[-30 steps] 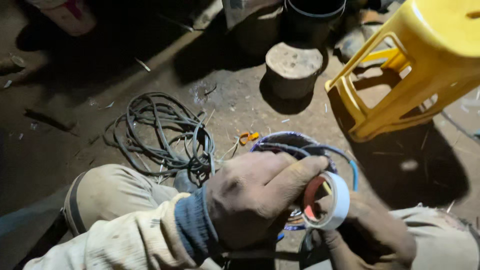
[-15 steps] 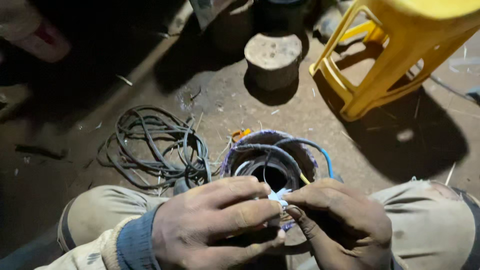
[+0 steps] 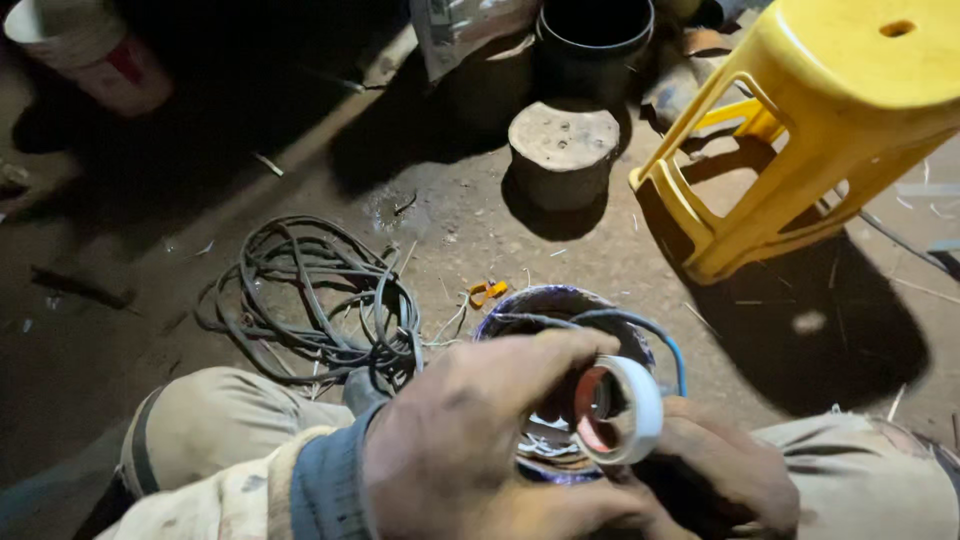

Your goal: The person sits on the ground and wraps white electrical tape around a bundle of wires held in their hands. They repeatedly wind the tape around the wire bundle, adjusting the grip and the tape roll to continue the wrapping process.

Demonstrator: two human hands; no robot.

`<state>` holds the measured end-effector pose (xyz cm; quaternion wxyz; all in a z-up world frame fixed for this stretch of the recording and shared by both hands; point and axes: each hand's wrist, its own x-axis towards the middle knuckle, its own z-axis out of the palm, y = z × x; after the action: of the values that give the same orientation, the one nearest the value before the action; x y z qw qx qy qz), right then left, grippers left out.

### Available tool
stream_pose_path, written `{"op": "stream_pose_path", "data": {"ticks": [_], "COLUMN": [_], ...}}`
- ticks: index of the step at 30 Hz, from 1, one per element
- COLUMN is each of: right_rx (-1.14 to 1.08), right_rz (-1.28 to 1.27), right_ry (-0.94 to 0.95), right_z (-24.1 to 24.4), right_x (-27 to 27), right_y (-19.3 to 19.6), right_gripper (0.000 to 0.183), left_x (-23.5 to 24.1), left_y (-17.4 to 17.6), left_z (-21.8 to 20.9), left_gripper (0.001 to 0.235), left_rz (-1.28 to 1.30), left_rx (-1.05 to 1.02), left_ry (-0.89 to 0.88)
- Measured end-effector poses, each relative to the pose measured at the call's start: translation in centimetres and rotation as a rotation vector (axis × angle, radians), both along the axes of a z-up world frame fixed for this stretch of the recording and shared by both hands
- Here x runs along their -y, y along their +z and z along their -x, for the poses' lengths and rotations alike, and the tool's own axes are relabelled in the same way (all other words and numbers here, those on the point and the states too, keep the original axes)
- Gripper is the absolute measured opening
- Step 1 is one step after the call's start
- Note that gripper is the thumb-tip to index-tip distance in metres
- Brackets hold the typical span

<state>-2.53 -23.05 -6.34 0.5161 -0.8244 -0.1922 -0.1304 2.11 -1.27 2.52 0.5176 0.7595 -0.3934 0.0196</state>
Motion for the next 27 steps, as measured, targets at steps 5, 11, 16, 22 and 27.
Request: {"op": "stream_pose_path", "data": {"ticks": [5,11,16,22,27], "right_rx": [-0.078,-0.127,-0.086,-0.020,-0.030], "right_rz": [-0.158,-0.209,-0.111,-0.163,-0.181], "right_ry": [-0.099,0.021,-0.018,0.293,0.023], "right_z": [0.9,1.8,1.9,-1.5,0.5], "right_x": [-0.1,-0.9,-0.1,0.5,-0.9], "right_y": [-0.8,-1.1,-1.1,-1.6,-0.7], "right_gripper": [0.020,0.018,0.023,0.033,0.028], "left_x": [-0.9,-3.8,-2.3,-1.5,-1.2], "left_y": [-2.4,-3.7,-5.1,-5.4,-2.1], "left_z": [0.8,-0.6,1.1,-0.4,0.7], "left_gripper": [0.052,0.031,0.038,0.062,0.062], "left_rz": [0.006,-0.127,-0.149,-0.138,0.038], "left_rx": [0.026,0.596,0.387,0.319,0.071], "left_ry": [0.013,-0.296,0.123,0.048,-0.057]}}
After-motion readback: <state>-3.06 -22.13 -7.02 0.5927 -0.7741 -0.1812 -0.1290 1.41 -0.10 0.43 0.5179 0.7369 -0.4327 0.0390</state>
